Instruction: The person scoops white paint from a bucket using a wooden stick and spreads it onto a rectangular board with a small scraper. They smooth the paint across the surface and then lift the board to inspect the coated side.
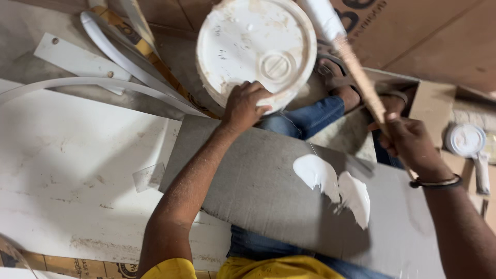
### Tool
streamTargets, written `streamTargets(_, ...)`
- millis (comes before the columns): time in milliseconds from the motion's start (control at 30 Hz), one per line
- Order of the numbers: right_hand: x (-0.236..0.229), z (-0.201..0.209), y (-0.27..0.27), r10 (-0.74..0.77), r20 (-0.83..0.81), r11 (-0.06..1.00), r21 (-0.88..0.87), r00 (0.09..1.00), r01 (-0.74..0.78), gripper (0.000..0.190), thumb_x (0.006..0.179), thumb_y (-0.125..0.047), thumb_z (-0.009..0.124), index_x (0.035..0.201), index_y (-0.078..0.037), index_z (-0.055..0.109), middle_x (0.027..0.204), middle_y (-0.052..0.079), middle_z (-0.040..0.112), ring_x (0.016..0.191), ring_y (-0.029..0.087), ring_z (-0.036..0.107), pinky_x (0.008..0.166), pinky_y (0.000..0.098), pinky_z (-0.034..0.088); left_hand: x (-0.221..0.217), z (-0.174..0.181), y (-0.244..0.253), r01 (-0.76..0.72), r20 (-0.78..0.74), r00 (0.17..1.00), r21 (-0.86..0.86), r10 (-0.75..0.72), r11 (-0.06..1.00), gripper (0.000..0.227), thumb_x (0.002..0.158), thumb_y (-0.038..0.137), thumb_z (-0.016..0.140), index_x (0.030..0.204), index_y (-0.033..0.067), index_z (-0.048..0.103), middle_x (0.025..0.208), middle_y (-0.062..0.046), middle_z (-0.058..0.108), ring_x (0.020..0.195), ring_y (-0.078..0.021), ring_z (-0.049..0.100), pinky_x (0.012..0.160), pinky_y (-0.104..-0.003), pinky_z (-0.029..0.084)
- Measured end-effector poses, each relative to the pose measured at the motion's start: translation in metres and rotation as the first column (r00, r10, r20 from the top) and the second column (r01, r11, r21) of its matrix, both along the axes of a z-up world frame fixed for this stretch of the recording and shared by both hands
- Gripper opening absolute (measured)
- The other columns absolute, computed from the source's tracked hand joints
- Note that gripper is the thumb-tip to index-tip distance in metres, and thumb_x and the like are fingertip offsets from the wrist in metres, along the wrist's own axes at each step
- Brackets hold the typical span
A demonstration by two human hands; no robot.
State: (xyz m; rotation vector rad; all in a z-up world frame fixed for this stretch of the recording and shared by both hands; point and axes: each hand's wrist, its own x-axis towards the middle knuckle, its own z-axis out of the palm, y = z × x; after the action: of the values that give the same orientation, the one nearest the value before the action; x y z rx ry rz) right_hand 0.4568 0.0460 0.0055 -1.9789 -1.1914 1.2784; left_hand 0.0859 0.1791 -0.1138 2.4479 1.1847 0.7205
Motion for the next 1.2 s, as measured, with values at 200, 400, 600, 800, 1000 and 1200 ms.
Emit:
streamTargets(200, -0.031, -0.037, 0.070, 0.168, -0.034, 0.986, 0.008, 0.985, -0.167, 0.057, 0.108, -0.049, 0.044, 0.099, -0.002, 0.075, 0.063, 0.001, 0.054, 0.053, 0.009, 0.048, 0.050, 0.0254, 0.042, -0.001, 0.018, -0.004, -0.046, -0.084, 0.996, -0.114, 0.037, 0.992, 0.040, 0.076, 0.028, 0.089, 0.111, 0.0163, 0.073, 0.109, 0.003, 0.066, 0.106, -0.0170, 0.060, 0.097, -0.041, 0.043)
streamTargets(400, -0.052, -0.052, 0.115, 0.294, 0.075, 0.949, 0.098, 0.953, -0.300, 0.056, 0.108, -0.050, 0.049, 0.094, -0.002, 0.074, 0.060, 0.004, 0.058, 0.050, 0.010, 0.051, 0.047, 0.0283, 0.042, 0.003, 0.025, -0.013, -0.090, -0.076, 0.994, -0.112, 0.082, 0.990, 0.036, 0.077, 0.025, 0.088, 0.108, 0.0146, 0.074, 0.110, -0.001, 0.065, 0.106, -0.0186, 0.059, 0.097, -0.042, 0.043)
streamTargets(600, -0.067, -0.036, 0.126, 0.328, 0.228, 0.887, 0.259, 0.917, -0.382, 0.038, 0.106, -0.039, 0.059, 0.103, -0.004, 0.071, 0.080, 0.007, 0.069, 0.065, 0.012, 0.062, 0.055, 0.0283, 0.051, -0.001, 0.013, -0.086, -0.190, 0.160, 0.961, -0.203, 0.224, 0.961, 0.018, 0.100, 0.027, 0.079, 0.111, 0.0153, 0.073, 0.111, 0.002, 0.066, 0.104, -0.0135, 0.062, 0.097, -0.033, 0.047)
streamTargets(800, -0.069, -0.001, 0.058, -0.006, 0.678, 0.417, 0.669, 0.735, -0.615, 0.011, 0.090, 0.000, 0.069, 0.100, -0.004, 0.065, 0.101, 0.015, 0.069, 0.092, 0.032, 0.065, 0.079, 0.0438, 0.054, 0.012, 0.020, -0.134, -0.057, 0.097, 0.992, -0.272, 0.087, 0.961, 0.043, 0.093, 0.034, 0.075, 0.127, 0.0094, 0.067, 0.131, -0.007, 0.062, 0.126, -0.0234, 0.055, 0.110, -0.046, 0.039)
streamTargets(1000, -0.086, -0.044, 0.024, 0.526, 0.351, 0.596, 0.497, 0.775, -0.630, 0.029, 0.095, -0.003, 0.060, 0.122, -0.008, 0.069, 0.107, 0.009, 0.066, 0.086, 0.023, 0.068, 0.078, 0.0368, 0.059, 0.029, 0.020, -0.121, -0.064, 0.000, 0.998, -0.164, 0.065, 0.984, 0.049, 0.100, 0.046, 0.065, 0.128, 0.0062, 0.066, 0.133, -0.010, 0.060, 0.133, -0.0268, 0.050, 0.115, -0.052, 0.032)
streamTargets(1200, -0.100, -0.097, 0.070, 0.605, 0.309, 0.694, 0.247, 0.734, -0.676, 0.036, 0.097, -0.003, 0.056, 0.132, -0.008, 0.067, 0.116, 0.015, 0.064, 0.088, 0.029, 0.068, 0.077, 0.0383, 0.059, 0.037, 0.020, -0.113, -0.046, -0.050, 0.998, -0.257, 0.034, 0.965, 0.049, 0.099, 0.049, 0.064, 0.120, 0.0051, 0.070, 0.126, -0.007, 0.066, 0.129, -0.0255, 0.050, 0.111, -0.051, 0.033)
